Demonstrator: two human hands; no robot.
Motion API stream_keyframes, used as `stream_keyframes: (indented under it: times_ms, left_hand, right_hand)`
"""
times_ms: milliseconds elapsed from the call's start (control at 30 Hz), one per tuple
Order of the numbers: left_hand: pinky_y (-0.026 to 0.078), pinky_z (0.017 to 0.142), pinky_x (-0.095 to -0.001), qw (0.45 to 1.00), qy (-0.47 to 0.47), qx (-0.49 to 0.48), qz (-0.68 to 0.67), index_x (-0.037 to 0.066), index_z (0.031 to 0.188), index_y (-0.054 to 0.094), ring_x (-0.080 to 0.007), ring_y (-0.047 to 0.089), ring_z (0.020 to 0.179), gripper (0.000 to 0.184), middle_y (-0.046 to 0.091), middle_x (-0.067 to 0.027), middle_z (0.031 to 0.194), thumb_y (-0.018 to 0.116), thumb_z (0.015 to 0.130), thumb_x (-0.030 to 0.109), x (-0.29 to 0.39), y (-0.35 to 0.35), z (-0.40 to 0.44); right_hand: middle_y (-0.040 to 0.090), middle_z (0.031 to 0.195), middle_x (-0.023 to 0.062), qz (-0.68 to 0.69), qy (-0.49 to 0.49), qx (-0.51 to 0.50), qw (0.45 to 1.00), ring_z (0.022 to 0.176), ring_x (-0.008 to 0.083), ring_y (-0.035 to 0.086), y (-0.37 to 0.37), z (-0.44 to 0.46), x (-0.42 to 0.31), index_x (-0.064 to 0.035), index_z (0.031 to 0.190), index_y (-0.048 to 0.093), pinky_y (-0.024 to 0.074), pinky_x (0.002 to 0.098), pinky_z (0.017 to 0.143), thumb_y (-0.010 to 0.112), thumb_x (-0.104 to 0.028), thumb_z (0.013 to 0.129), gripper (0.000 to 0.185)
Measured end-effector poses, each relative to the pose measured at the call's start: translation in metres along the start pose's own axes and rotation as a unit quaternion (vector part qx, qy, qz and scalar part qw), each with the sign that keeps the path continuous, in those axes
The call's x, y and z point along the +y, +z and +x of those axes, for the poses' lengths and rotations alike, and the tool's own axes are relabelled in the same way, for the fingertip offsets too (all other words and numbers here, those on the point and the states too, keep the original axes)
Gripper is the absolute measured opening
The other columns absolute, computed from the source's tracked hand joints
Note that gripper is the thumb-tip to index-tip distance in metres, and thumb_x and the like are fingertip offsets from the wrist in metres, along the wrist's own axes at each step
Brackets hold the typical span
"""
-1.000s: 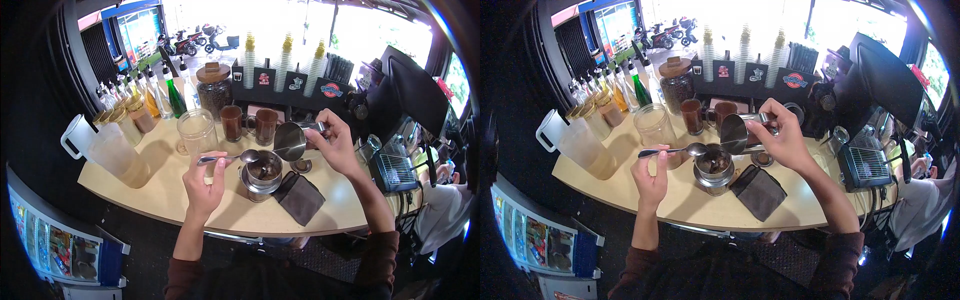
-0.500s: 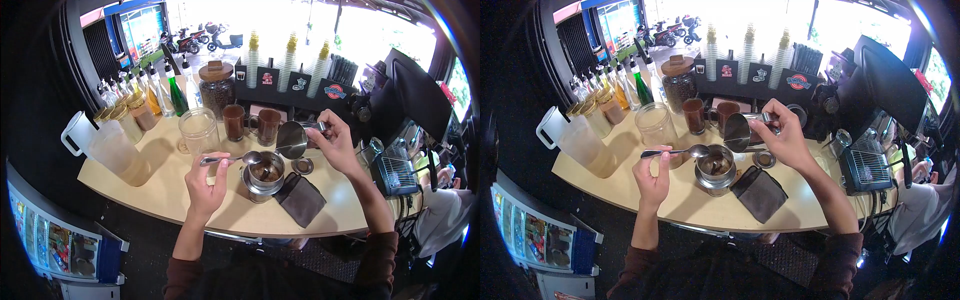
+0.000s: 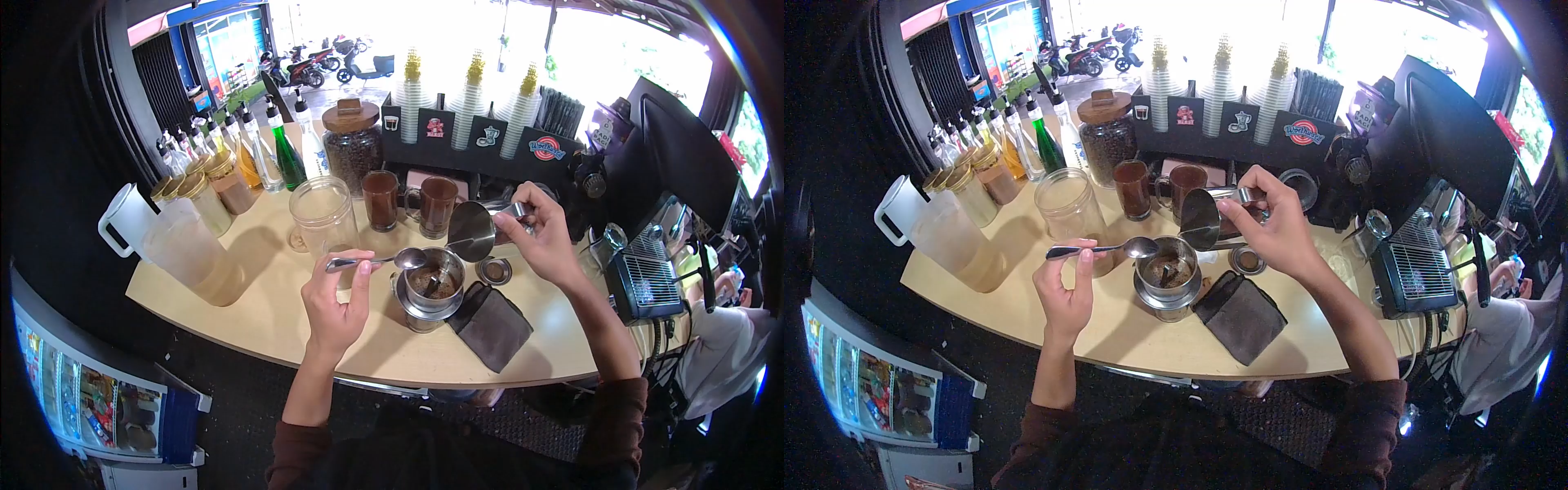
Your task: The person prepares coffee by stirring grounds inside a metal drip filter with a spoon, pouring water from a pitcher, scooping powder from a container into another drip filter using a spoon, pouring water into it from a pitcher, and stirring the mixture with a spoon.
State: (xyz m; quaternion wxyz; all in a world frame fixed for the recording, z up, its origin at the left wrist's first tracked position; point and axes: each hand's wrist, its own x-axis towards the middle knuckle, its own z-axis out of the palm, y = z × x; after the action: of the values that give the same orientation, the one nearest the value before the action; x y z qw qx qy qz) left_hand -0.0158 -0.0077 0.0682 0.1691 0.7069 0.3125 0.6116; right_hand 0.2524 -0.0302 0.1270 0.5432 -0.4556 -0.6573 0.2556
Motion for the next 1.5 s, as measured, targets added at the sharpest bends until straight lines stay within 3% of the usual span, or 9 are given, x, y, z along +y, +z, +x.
stream_keyframes:
  times_ms: [267, 533, 667, 1067, 1500]
  left_hand:
    - [0.049, 0.072, -0.0304, 1.000, -0.007, 0.003, -0.001, 0.000, 0.093, 0.064, -0.0221, 0.066, 0.079, 0.008, 0.068, -0.0106, 0.084, 0.059, 0.088, 0.004, -0.001, -0.001, -0.001]
    - [0.050, 0.073, -0.0297, 1.000, 0.022, 0.005, 0.021, -0.002, 0.094, 0.062, -0.0184, 0.067, 0.076, 0.012, 0.068, -0.0124, 0.082, 0.055, 0.092, 0.008, 0.001, -0.002, 0.000]
    - [0.050, 0.070, -0.0302, 1.000, 0.015, 0.013, 0.012, -0.001, 0.094, 0.064, -0.0219, 0.066, 0.079, 0.009, 0.067, -0.0119, 0.087, 0.059, 0.088, 0.004, 0.000, -0.005, -0.001]
    - [0.051, 0.069, -0.0296, 0.999, 0.025, 0.022, 0.020, -0.001, 0.094, 0.063, -0.0207, 0.067, 0.076, 0.010, 0.067, -0.0117, 0.084, 0.058, 0.089, 0.005, 0.001, -0.009, -0.002]
    - [0.051, 0.069, -0.0296, 0.999, 0.025, 0.022, 0.010, -0.002, 0.094, 0.064, -0.0208, 0.067, 0.076, 0.010, 0.067, -0.0118, 0.085, 0.058, 0.088, 0.004, 0.005, -0.008, -0.005]
  right_hand:
    - [0.051, 0.073, -0.0014, -0.018, -0.014, 0.004, 1.000, 0.069, 0.0010, 0.050, -0.002, -0.001, 0.005, -0.0030, 0.082, 0.046, 0.0441, 0.0195, 0.058, 0.064, -0.005, 0.087, 0.019]
    - [0.054, 0.075, 0.0006, -0.021, -0.002, -0.016, 1.000, 0.071, 0.0028, 0.055, 0.002, 0.001, 0.001, -0.0018, 0.083, 0.046, 0.0488, 0.0207, 0.060, 0.063, -0.005, 0.087, 0.018]
    - [0.054, 0.075, 0.0007, -0.001, -0.010, -0.018, 1.000, 0.072, 0.0031, 0.055, 0.009, 0.002, -0.003, -0.0013, 0.082, 0.046, 0.0492, 0.0212, 0.060, 0.063, -0.004, 0.087, 0.018]
    - [0.053, 0.074, 0.0004, -0.003, -0.020, -0.028, 0.999, 0.070, 0.0023, 0.050, 0.019, 0.000, -0.015, -0.0019, 0.082, 0.047, 0.0429, 0.0212, 0.059, 0.065, -0.006, 0.085, 0.019]
    - [0.052, 0.071, 0.0008, -0.100, -0.072, 0.000, 0.992, 0.064, 0.0031, 0.048, 0.006, -0.011, -0.025, -0.0023, 0.082, 0.048, 0.0397, 0.0213, 0.055, 0.067, -0.008, 0.084, 0.020]
